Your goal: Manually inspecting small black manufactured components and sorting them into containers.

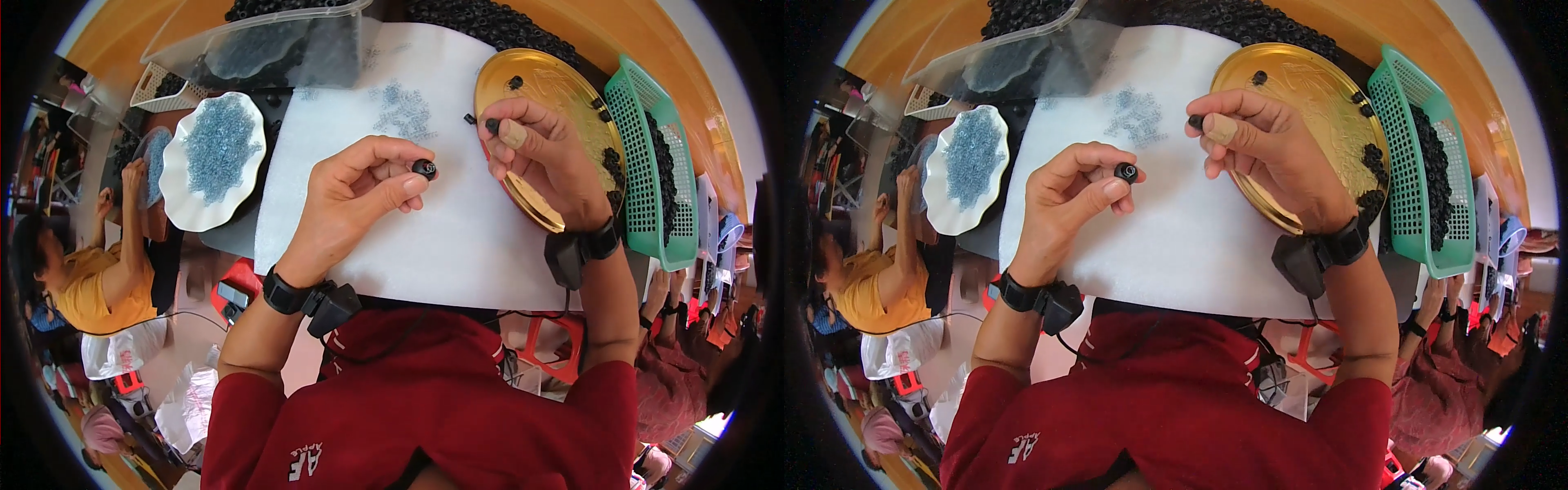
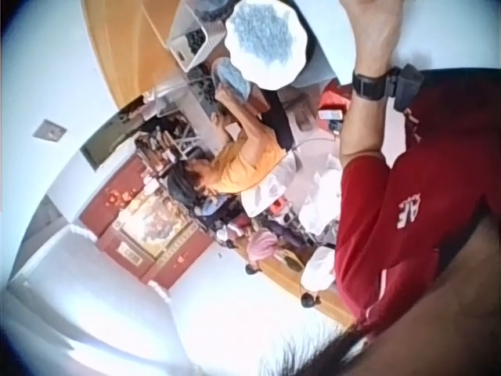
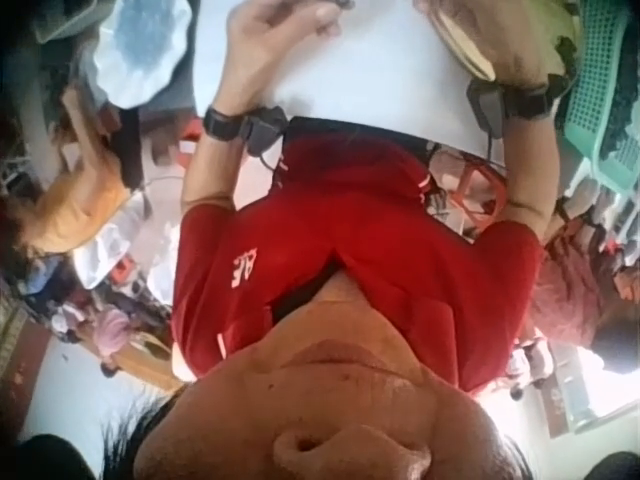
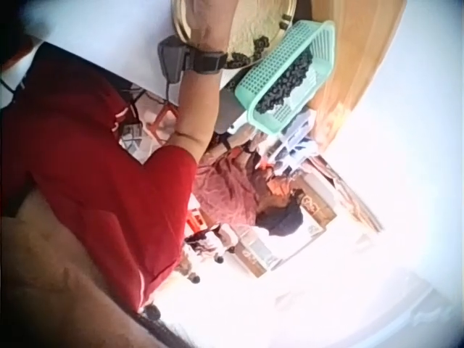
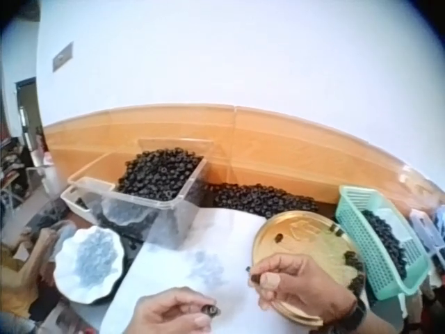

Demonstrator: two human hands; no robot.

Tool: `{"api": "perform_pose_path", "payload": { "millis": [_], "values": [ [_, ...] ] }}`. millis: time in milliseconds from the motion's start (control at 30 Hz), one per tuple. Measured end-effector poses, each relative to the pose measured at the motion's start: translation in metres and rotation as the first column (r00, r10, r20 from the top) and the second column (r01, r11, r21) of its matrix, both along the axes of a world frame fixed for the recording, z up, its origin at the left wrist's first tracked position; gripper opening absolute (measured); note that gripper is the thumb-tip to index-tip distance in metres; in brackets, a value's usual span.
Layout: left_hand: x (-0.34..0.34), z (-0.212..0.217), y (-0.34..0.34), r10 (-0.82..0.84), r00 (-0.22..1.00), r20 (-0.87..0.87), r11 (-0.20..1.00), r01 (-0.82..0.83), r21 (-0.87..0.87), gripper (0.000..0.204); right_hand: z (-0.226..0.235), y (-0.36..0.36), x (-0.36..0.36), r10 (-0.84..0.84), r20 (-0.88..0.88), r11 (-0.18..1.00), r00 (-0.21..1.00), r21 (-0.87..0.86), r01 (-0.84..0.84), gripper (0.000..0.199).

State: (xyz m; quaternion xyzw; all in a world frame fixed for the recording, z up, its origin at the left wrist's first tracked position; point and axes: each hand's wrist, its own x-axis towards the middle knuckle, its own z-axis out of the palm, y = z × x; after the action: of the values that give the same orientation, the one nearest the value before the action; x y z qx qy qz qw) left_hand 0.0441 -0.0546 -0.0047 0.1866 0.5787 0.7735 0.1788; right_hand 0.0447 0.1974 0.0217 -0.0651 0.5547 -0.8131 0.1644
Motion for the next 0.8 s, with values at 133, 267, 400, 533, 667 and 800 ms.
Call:
{"api": "perform_pose_path", "payload": {
  "millis": [133, 267, 400, 533, 667, 800],
  "values": [
    [-0.001, -0.001, -0.001, 0.014, 1.0, -0.022, 0.999, -0.013, 0.048, 0.023, -0.006, -0.015, 0.003, 0.073, 0.045, 0.992, 0.996, -0.109, -0.068, 0.027],
    [-0.002, -0.003, -0.001, 0.034, 0.999, -0.039, 0.998, -0.032, 0.054, 0.023, -0.014, -0.025, 0.003, 0.09, 0.077, 0.987, 0.993, -0.14, -0.078, 0.027],
    [-0.001, -0.003, 0.002, 0.034, 0.999, -0.02, 0.997, -0.032, 0.069, 0.024, -0.017, -0.032, 0.004, 0.091, 0.096, 0.991, 0.991, -0.108, -0.08, 0.025],
    [-0.003, -0.006, 0.002, 0.026, 0.999, -0.034, 0.999, -0.025, 0.037, 0.024, -0.018, -0.038, 0.006, 0.042, 0.112, 0.999, 0.993, -0.033, -0.039, 0.025],
    [-0.004, -0.008, 0.001, 0.045, 0.995, -0.088, 0.999, -0.045, 0.004, 0.024, -0.02, -0.041, 0.007, 0.049, 0.107, 0.998, 0.993, -0.049, -0.044, 0.025],
    [-0.005, -0.007, 0.003, 0.027, 0.997, -0.067, 1.0, -0.027, 0.005, 0.025, -0.021, -0.04, 0.009, 0.005, 0.076, 1.0, 0.997, -0.024, -0.003, 0.023]
  ]
}}
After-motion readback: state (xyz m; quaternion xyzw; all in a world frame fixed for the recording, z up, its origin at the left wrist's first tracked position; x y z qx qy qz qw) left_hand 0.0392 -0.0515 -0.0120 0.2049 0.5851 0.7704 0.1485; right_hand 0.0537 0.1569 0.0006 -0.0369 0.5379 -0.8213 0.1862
